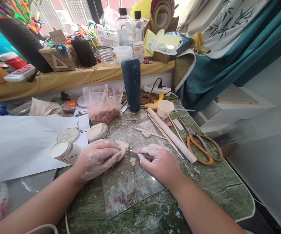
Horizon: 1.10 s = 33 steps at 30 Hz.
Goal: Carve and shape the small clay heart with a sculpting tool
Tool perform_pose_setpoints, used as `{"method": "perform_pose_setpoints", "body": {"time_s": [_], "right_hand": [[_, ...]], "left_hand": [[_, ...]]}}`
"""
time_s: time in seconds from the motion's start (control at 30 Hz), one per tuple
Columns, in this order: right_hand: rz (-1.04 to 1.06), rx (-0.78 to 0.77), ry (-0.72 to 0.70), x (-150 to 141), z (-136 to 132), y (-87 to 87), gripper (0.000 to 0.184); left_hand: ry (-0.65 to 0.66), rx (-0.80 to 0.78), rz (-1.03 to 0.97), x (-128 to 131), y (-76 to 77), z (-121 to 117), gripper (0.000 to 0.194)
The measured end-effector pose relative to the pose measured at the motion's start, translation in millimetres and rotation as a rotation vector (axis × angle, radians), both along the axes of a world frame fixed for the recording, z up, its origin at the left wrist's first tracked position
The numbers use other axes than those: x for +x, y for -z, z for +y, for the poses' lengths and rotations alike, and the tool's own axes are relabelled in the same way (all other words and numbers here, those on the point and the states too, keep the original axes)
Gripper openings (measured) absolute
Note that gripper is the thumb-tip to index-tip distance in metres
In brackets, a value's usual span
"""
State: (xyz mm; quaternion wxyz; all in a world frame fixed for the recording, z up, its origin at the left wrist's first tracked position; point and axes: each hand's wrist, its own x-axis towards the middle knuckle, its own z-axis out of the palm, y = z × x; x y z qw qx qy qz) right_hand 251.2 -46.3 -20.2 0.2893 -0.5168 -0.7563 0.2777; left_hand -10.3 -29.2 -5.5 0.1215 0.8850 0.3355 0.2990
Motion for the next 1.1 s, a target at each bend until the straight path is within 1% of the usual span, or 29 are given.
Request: {"method": "perform_pose_setpoints", "body": {"time_s": [0.13, 0.23, 0.3, 0.33, 0.43, 0.47, 0.53, 0.63, 0.73, 0.83, 0.9, 0.97, 1.03, 1.1], "right_hand": [[0.011, 0.024, -0.057, -0.8, -0.5, -0.6, 0.02], [0.01, 0.035, -0.076, -0.3, -0.7, -0.7, 0.02], [0.014, 0.034, -0.099, 0.6, -0.8, -0.4, 0.019], [0.015, 0.032, -0.108, 1.2, -0.9, -0.3, 0.019], [0.012, 0.021, -0.122, 2.2, -1.1, -0.1, 0.019], [0.011, 0.016, -0.127, 2.3, -1.0, 0.0, 0.02], [0.011, 0.004, -0.14, 2.2, -0.7, -0.2, 0.02], [0.032, -0.023, -0.149, 3.0, 0.3, -1.4, 0.021], [0.088, -0.078, -0.145, 7.9, 2.1, -3.9, 0.02], [0.175, -0.184, -0.141, 16.3, 5.1, -4.7, 0.018], [0.271, -0.269, -0.094, 20.4, 7.9, -3.2, 0.019], [0.382, -0.323, 0.013, 21.3, 11.7, -0.7, 0.023], [0.476, -0.331, 0.127, 19.3, 15.8, 1.3, 0.027], [0.534, -0.326, 0.181, 16.1, 19.4, 2.0, 0.029]], "left_hand": [[0.004, -0.019, -0.011, 0.8, -0.6, 0.4, 0.017], [0.003, -0.039, -0.014, -0.2, 1.5, 0.0, 0.017], [-0.012, -0.049, -0.01, -1.5, 3.5, -0.5, 0.012], [-0.019, -0.052, -0.002, -2.2, 4.5, -0.7, 0.013], [-0.009, -0.07, 0.071, -3.5, 6.6, -0.7, 0.04], [0.008, -0.073, 0.099, -3.6, 7.2, -0.4, 0.042], [0.043, -0.061, 0.116, -3.2, 8.5, 0.5, 0.033], [0.065, -0.018, 0.061, -1.8, 10.1, 1.5, 0.018], [0.068, 0.004, 0.028, -1.8, 8.2, 1.2, 0.013], [0.058, 0.022, 0.015, -4.5, 2.5, 0.2, 0.012], [0.037, 0.04, -0.005, -6.0, -1.1, -0.9, 0.01], [0.017, 0.065, -0.035, -4.3, -3.2, -2.9, 0.007], [0.008, 0.084, -0.048, 1.8, -3.1, -6.2, 0.003], [-0.009, 0.07, -0.036, 11.5, -1.1, -9.9, 0.009]]}}
